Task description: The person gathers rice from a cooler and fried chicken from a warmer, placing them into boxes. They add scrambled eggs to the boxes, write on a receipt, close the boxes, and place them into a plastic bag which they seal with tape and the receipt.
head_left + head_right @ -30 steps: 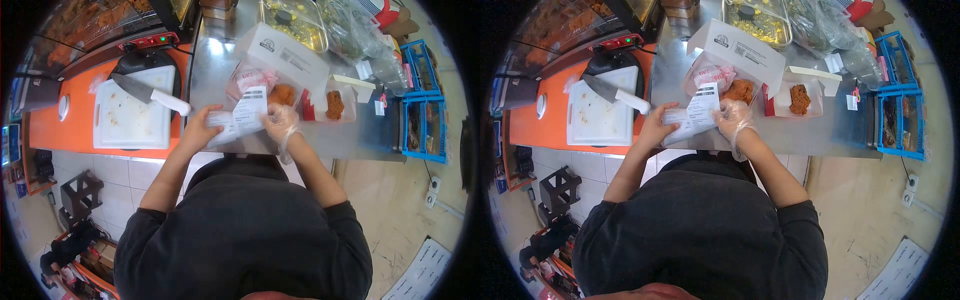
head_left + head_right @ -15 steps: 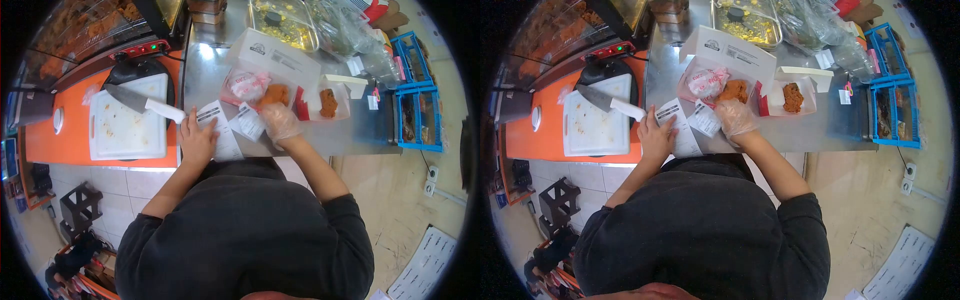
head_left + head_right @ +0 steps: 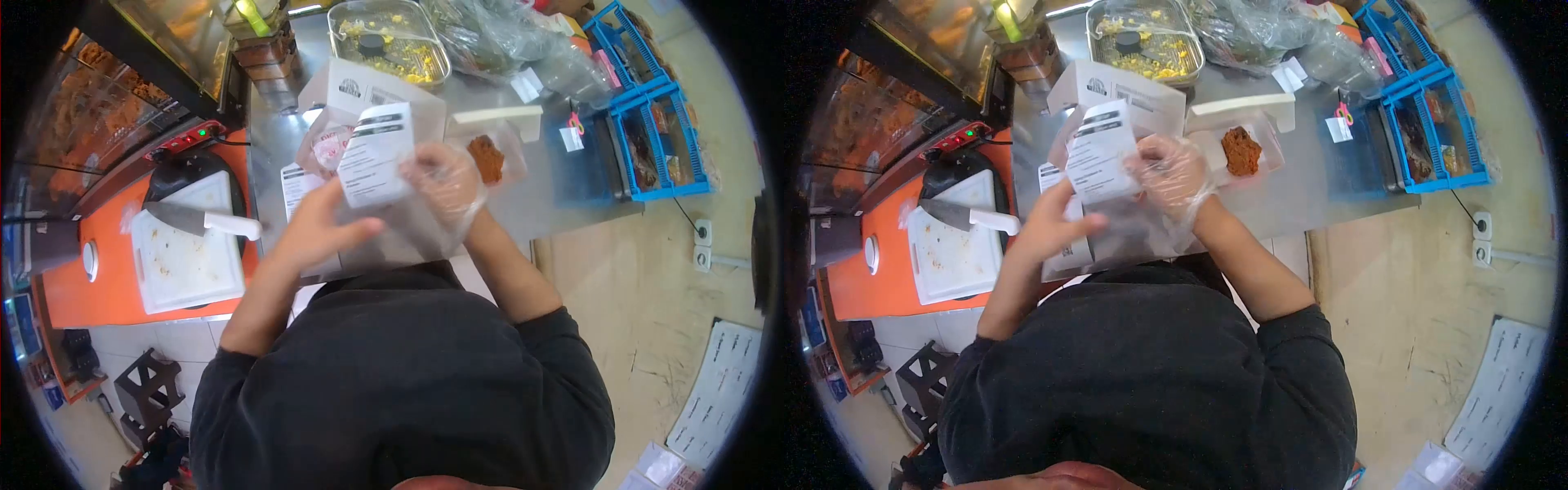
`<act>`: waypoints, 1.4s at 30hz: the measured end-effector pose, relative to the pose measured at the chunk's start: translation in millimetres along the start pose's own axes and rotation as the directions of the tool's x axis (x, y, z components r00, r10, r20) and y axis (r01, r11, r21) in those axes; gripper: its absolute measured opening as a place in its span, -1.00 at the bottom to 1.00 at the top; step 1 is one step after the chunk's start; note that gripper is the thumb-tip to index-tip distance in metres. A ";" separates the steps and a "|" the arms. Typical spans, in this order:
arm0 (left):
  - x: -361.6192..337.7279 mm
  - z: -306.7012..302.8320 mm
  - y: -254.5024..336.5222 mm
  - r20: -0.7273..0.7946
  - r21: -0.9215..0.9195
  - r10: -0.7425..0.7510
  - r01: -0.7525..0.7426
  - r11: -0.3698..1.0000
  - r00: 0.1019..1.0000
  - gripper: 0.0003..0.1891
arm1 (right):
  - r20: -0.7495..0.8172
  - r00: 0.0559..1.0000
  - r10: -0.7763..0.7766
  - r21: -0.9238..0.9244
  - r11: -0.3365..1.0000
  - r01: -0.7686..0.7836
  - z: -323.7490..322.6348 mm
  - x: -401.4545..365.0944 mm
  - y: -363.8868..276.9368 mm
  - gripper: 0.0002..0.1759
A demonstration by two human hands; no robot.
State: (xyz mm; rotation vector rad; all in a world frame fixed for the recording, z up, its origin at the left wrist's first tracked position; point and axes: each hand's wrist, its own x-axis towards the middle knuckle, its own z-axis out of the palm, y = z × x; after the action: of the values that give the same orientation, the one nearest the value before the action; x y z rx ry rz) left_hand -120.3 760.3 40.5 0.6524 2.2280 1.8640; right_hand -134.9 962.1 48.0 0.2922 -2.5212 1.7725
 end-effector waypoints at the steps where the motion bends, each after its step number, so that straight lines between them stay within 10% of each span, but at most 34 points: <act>1: 10.2 9.8 3.3 -0.012 -0.082 -0.067 0.066 0.994 0.998 -0.67 | -0.045 0.999 -0.005 0.031 1.000 0.007 -8.2 2.0 -0.7 -0.85; 6: 55.2 43.8 30.3 -0.128 -0.372 -0.119 0.064 0.926 0.985 -0.58 | 0.007 0.997 0.076 -0.106 0.992 -0.075 -92.7 2.5 83.4 -0.71; 9: 78.2 64.6 47.2 -0.022 -0.397 -0.196 0.172 0.902 0.980 -0.60 | 0.120 0.992 -0.032 -0.857 0.501 0.120 -124.9 -0.7 128.8 -0.46; 13: 117.3 118.8 65.7 0.035 -0.558 -0.239 0.217 0.801 0.970 -0.63 | 0.113 0.902 0.417 -0.895 0.437 -0.090 -183.2 -6.6 157.2 -0.24; 17: 157.8 173.6 78.1 0.043 -0.561 -0.270 0.247 0.790 0.962 -0.63 | 0.133 0.951 0.280 -0.792 0.607 -0.068 -284.1 -32.4 198.3 -0.28; 25: 204.9 249.9 77.3 0.098 -0.626 -0.358 0.337 0.703 0.928 -0.52 | -0.039 0.991 0.125 -0.845 0.525 -0.099 -376.1 -37.8 220.2 -0.48; 28: 220.2 268.6 58.2 0.026 -0.487 -0.284 0.260 0.834 0.958 -0.49 | 0.030 0.999 -0.024 -0.805 0.592 0.038 -375.6 -36.3 197.2 -0.59; 31: 212.7 295.4 -30.1 -0.227 0.123 -0.351 0.384 0.915 0.909 -0.42 | 0.065 0.979 -0.191 -0.736 0.654 0.176 -372.5 -49.2 212.3 -0.73; 35: 181.3 302.0 -89.8 0.006 0.862 0.052 -0.031 0.507 0.999 -0.43 | 0.301 0.927 -0.225 -0.677 0.634 0.374 -386.3 -41.2 219.9 -0.81; 38: 180.7 297.0 -81.8 0.243 0.867 0.031 -0.232 0.442 0.969 -0.46 | 0.362 0.915 -0.177 -0.773 0.492 0.401 -387.5 -34.2 201.3 -0.85; 42: 188.1 323.7 -73.2 0.208 0.846 0.030 -0.195 0.496 0.978 -0.43 | 0.279 0.883 -0.378 -0.575 0.670 0.469 -393.1 -14.4 219.5 -0.78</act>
State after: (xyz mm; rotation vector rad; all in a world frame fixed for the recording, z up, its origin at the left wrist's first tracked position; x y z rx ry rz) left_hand -176.5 1121.3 -69.3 1.0463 2.9583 0.4869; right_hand -188.1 1403.7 -22.6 0.8906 -2.6505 0.6937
